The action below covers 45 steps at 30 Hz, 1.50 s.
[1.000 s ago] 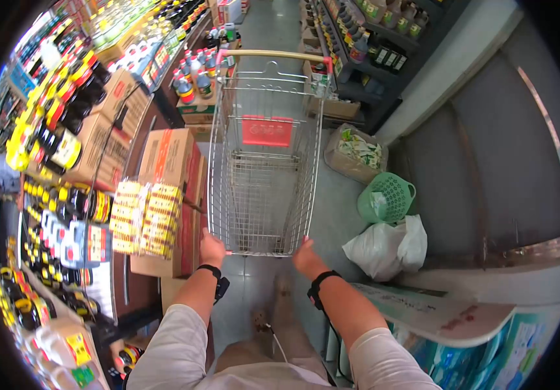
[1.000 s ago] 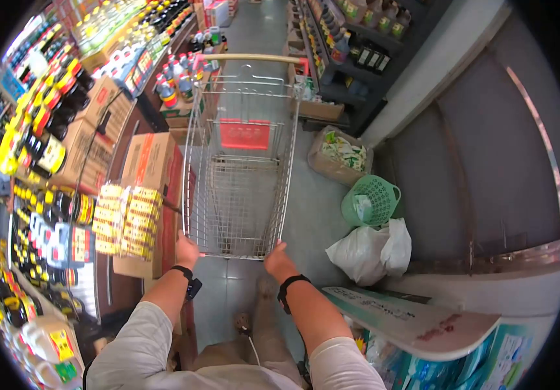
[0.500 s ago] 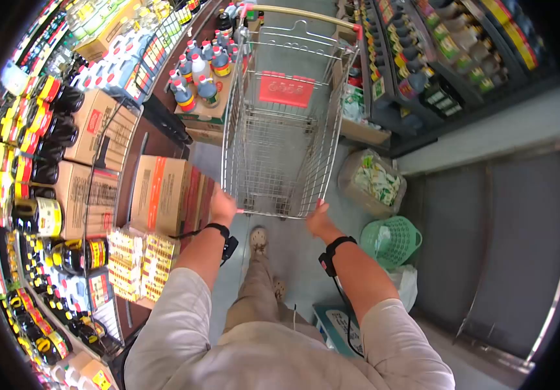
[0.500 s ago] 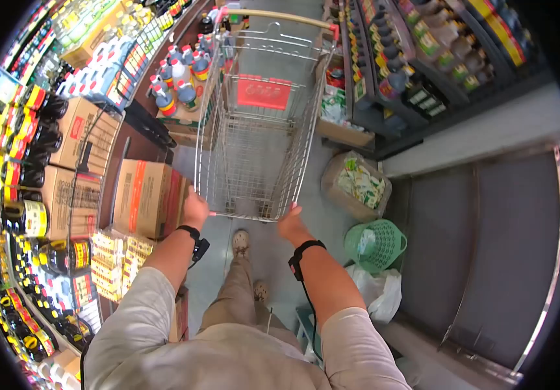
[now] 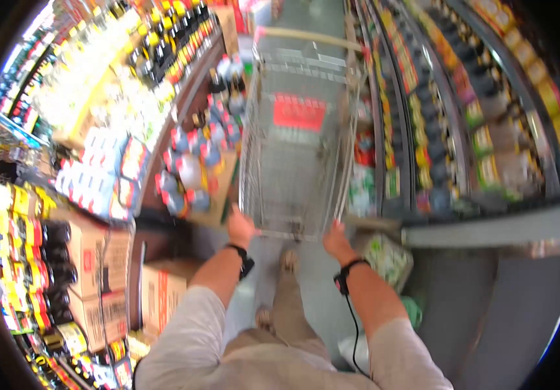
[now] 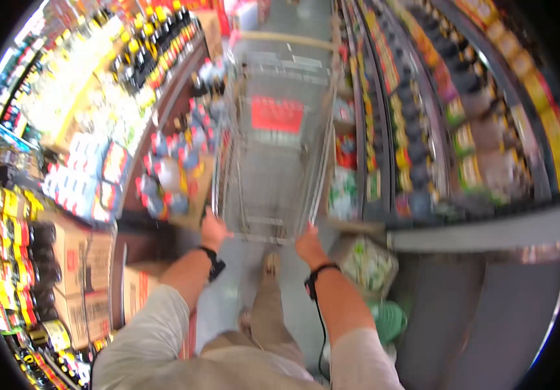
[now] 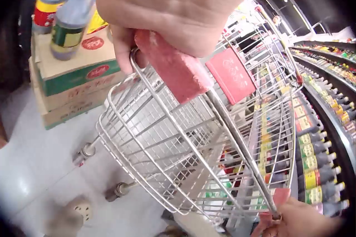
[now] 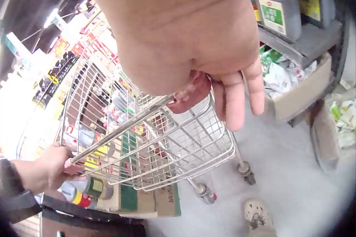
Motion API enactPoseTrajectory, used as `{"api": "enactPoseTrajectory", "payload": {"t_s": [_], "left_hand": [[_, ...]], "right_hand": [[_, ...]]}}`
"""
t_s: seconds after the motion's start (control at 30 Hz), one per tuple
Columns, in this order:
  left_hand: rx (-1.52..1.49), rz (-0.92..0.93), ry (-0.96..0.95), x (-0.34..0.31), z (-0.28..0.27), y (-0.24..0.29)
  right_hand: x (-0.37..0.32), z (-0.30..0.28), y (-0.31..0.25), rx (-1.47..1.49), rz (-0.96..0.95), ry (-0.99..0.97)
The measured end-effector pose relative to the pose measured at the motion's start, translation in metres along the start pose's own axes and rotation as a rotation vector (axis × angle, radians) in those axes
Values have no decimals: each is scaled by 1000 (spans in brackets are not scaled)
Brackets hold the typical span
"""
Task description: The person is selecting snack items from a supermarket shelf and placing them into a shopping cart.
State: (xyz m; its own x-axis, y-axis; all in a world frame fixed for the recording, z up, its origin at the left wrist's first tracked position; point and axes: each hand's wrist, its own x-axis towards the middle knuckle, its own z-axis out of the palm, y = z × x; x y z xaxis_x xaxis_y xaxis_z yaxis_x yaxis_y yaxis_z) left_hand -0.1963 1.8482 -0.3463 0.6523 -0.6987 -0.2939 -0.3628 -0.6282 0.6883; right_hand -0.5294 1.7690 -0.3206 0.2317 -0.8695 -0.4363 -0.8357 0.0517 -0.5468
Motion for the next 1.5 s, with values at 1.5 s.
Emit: {"api": "enactPoseTrajectory", "payload": {"t_s": [1.5], "left_hand": [[-167,-21,16,1199,205,851]], "right_hand": [[1366,-516,-335,-453,-392,-20]]}}
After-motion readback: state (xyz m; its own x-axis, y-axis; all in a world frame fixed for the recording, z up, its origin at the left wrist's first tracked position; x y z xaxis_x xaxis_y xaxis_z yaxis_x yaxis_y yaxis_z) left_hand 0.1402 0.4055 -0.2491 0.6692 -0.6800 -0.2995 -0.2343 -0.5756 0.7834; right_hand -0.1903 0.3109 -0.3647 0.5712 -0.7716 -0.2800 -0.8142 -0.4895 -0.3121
